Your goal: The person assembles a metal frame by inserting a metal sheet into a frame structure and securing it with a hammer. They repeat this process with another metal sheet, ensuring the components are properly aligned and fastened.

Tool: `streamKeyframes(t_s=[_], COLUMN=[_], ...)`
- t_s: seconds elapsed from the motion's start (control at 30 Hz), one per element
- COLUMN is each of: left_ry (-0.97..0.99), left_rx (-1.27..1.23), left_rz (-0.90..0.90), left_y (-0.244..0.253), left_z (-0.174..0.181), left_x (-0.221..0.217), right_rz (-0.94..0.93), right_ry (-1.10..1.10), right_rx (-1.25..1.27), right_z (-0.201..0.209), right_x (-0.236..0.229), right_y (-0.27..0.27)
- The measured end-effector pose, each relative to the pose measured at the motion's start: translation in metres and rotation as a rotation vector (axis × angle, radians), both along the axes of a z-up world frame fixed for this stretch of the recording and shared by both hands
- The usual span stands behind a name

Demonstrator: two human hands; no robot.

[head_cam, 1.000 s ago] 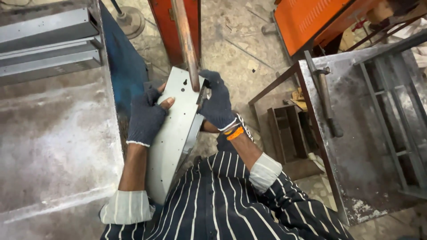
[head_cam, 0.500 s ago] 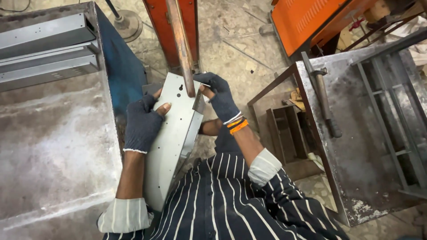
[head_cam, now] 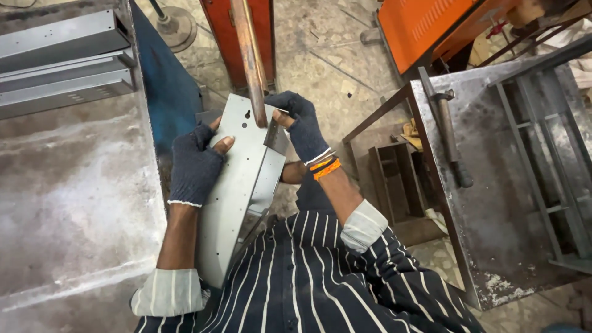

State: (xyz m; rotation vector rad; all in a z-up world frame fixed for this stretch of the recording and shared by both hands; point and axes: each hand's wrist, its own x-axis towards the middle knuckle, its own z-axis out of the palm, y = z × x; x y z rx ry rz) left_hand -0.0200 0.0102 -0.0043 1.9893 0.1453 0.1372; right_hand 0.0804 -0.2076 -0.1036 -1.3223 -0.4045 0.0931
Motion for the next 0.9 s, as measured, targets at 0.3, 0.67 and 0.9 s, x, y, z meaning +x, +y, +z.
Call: streamKeyframes(t_s=[0.3,0.67,0.9], left_ry=[-0.041,0.069,0.110], left_rx=[-0.012,-0.046,0.029], left_rz=[-0.036,-0.018,-0.051], left_y=[0.005,0.005,0.006], left_z=[-0.004,0.016,0.021], left_x=[0.003,0.005,0.011], right_rz=[-0.017,-0.164,-0.259], right_ry=[0.023,-0.358,-0.337], right_rx=[-0.009,-0.327,-0.315], right_z=[0.011,0.029,0.011], right_x=[-0.006,-0.049,-0.043], right_y=[-0.003,0.009,0.011])
